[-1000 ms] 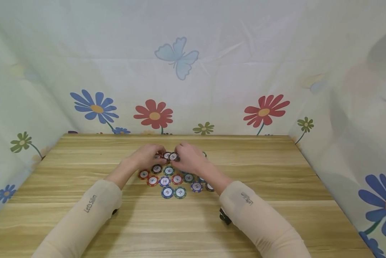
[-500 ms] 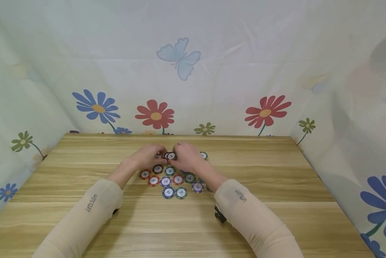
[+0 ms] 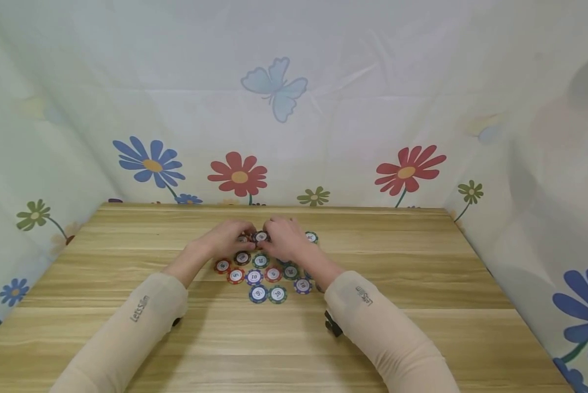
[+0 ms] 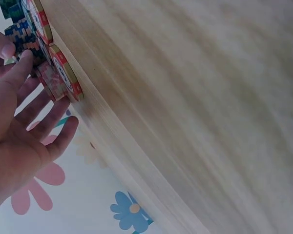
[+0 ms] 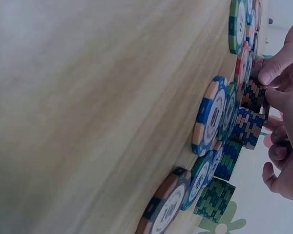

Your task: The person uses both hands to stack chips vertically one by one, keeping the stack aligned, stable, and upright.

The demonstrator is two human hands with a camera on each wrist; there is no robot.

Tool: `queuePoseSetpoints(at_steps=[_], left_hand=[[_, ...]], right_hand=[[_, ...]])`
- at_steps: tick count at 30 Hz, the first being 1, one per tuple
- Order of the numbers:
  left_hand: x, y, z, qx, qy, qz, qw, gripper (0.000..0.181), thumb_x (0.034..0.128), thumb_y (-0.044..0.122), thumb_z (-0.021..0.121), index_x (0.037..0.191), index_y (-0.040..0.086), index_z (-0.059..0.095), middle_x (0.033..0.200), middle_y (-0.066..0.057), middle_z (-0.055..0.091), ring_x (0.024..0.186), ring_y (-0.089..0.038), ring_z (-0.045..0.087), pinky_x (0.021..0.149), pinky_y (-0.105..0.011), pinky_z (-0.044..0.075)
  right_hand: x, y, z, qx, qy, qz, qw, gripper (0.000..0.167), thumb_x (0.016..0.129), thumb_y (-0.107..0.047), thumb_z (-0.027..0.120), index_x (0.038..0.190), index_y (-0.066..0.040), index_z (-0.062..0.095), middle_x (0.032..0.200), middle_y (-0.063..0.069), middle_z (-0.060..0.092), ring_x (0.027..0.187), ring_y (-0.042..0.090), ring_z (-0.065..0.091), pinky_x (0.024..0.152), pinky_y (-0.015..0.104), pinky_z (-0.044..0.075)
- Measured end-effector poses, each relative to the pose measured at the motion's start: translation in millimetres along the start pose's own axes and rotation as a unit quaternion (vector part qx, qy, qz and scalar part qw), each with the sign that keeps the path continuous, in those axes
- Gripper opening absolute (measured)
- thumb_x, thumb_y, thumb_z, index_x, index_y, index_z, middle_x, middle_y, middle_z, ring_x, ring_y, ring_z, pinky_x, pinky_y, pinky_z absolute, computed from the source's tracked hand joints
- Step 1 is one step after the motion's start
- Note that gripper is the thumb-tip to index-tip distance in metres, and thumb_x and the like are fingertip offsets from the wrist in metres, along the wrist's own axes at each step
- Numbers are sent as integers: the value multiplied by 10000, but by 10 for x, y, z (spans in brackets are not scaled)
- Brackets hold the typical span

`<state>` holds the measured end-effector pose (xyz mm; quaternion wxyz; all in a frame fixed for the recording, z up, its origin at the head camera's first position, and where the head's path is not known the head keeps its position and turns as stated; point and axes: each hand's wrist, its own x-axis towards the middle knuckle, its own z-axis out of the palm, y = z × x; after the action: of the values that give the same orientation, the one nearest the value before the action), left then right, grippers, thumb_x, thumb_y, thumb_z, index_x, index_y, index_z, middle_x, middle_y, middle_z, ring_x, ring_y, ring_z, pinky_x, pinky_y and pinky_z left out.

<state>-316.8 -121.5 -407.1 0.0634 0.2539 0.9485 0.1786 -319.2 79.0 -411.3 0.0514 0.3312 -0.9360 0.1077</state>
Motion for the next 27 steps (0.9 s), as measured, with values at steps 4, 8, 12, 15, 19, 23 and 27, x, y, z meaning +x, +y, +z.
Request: queuePoseSetpoints(at_steps=[4,8,12,15,19,23,27], left_hand=[[-3,2,-2,-4,-10,-54,10000,287,985,237,727,1209,66,675,1073,-50,690,948,-194,615,920,-375,515],[-1,2,-1,20,-32,-89,10000,293,986,248,724,1212,69,672,1075,-48,689,945,-194,611,919,-373,513],[3,3,1,32,-53,-90,9999,282,993,249,716,1208,73,669,1073,-47,688,946,-197,613,915,-375,512],[6,2,4,23,-66,-92,9999,276,994,251,715,1204,78,670,1070,-42,687,947,-197,615,915,-374,513],[9,-2,7,48,-84,-76,9999,279,994,257,715,1205,80,669,1079,-41,688,952,-191,613,918,-375,512],[13,0,0,22,-111,-115,9999,277,993,266,714,1200,88,670,1081,-36,684,950,-190,605,916,-376,507],[20,-3,-1,15,-131,-132,9998,271,993,266,713,1197,92,670,1079,-32,681,952,-192,601,917,-377,504]], right_hand=[[27,-2,13,-32,-72,18,10000,391,974,-376,727,1212,-67,703,1107,57,659,1013,260,644,942,537,450],[44,-17,27,-42,-156,69,9998,385,975,-380,725,1209,-75,699,1111,51,652,1027,254,633,940,522,441],[44,-26,37,-41,-201,99,9997,364,983,-363,718,1206,-76,696,1115,54,646,1049,262,629,978,554,434],[35,-19,39,3,-229,96,9997,373,986,-360,714,1218,-69,690,1125,60,645,1061,267,630,1011,589,418],[19,3,25,86,-247,118,9996,412,970,-358,730,1241,-52,682,1141,70,650,1057,267,630,1008,589,419],[10,32,15,130,-260,127,9995,373,953,-318,735,1215,-56,694,1124,64,658,1041,264,626,983,568,429],[14,51,29,143,-286,98,9994,328,962,-302,725,1190,-67,704,1101,56,654,1042,269,621,1002,588,414]])
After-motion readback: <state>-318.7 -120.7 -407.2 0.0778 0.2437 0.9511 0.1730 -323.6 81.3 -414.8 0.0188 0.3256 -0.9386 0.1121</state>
